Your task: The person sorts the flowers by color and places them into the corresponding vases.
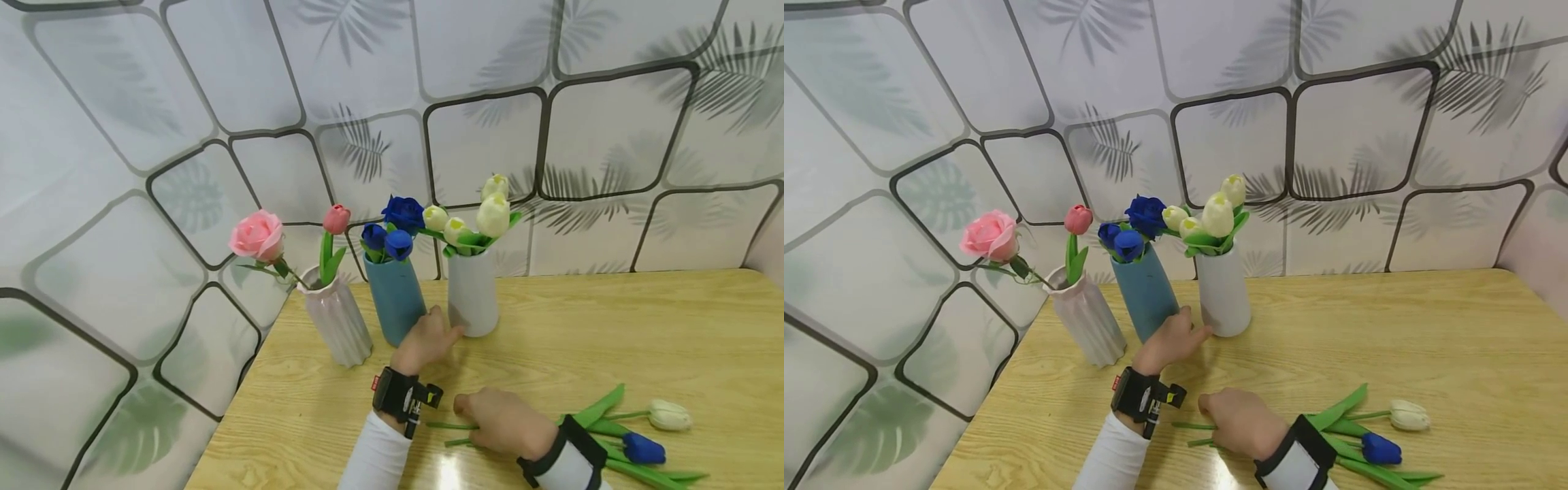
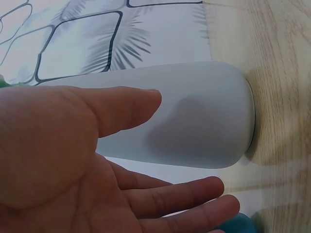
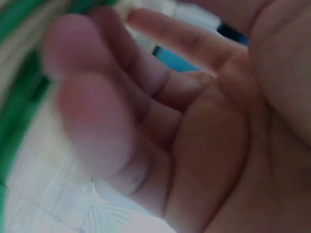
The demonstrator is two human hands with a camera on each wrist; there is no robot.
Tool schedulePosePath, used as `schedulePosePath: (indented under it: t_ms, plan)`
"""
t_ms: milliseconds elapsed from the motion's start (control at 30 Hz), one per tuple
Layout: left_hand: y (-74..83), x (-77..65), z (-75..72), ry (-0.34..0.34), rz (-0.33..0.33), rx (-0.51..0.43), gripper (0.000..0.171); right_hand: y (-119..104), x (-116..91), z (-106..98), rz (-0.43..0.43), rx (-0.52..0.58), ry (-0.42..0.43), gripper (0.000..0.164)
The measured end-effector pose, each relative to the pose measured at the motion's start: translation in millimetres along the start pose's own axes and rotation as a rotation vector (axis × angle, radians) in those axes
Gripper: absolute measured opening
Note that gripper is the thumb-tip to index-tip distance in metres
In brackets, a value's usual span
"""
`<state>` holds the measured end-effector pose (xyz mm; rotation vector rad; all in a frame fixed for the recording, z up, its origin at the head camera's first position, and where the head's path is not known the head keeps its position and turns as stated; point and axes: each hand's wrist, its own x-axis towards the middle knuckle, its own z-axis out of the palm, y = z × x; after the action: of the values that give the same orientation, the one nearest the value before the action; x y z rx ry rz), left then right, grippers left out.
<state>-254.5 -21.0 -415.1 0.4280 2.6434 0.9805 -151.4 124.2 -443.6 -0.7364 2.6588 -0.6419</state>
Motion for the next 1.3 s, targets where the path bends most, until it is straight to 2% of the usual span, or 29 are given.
schedulePosePath:
  t_ms: [100,233,400,600,700,800,967,1100,1300]
  plan:
    - [-0.4,-0.7,-0.4,-0.009,-0.002,-0.001,0.059,-1.4,2.1,3.6,0.003,0.012,0.015,0.017]
    - [-1.0,-2.0,-1.4,-0.011,0.009,-0.007,0.055,-0.3,3.0,5.3,0.02,0.038,0.024,0.021]
    - [-2.4,-2.7,-2.0,-0.01,0.022,-0.011,0.055,3.7,1.1,7.6,0.001,0.032,0.064,0.02]
    - [-3.2,-3.6,-3.0,-0.011,0.013,-0.026,0.059,8.1,-3.7,10.0,-0.035,-0.089,0.19,0.028]
    - [-2.5,-3.2,-2.8,-0.015,0.005,-0.026,0.059,6.7,-3.7,9.9,0.002,-0.158,0.199,0.029]
    - [-2.4,-3.0,-2.6,-0.018,0.006,-0.021,0.059,3.6,-2.9,9.5,0.078,-0.184,0.177,0.029]
    - [-1.7,-6.3,-7.8,-0.031,0.045,-0.031,0.057,0.6,-1.8,7.0,0.165,-0.215,0.164,0.027]
    - [0.7,-11.4,-13.5,-0.041,0.092,-0.055,0.053,-1.8,-2.4,6.1,0.184,-0.244,0.204,0.029]
    - [4.6,-17.4,-19.2,-0.02,0.131,-0.036,0.051,-5.2,-4.7,4.7,0.194,-0.251,0.287,0.03]
